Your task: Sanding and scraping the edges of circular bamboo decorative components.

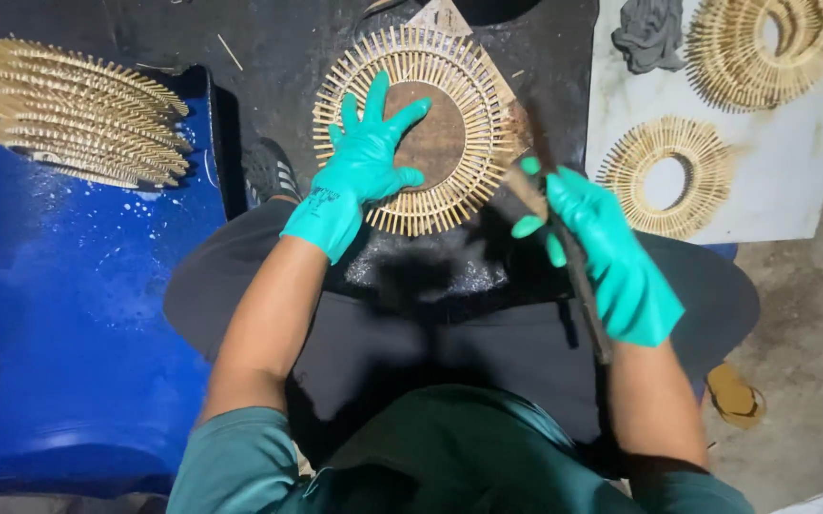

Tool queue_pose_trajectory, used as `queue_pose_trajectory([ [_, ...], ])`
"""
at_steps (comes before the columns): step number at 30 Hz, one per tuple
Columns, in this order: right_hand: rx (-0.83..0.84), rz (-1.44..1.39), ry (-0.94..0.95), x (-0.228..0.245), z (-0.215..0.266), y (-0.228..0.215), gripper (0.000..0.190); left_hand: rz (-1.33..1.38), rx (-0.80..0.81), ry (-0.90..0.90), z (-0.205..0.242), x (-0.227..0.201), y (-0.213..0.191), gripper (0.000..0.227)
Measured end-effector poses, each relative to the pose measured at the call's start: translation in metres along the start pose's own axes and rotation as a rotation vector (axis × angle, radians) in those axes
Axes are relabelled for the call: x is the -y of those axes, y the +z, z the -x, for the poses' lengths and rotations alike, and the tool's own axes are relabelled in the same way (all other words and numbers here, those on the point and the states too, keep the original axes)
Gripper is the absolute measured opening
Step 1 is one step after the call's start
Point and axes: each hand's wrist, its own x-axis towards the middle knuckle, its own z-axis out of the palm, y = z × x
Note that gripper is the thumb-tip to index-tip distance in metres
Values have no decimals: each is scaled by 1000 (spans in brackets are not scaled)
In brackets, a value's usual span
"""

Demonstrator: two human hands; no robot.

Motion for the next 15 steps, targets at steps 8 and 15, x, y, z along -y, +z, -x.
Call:
queue_pose_trajectory([
  [8,21,62,34,-3,13,17,51,25,-37,-5,-3,1,5,105],
  [15,-99,-84,138,-12,19,36,44,79,-41,-65,13,-12,2,105],
])
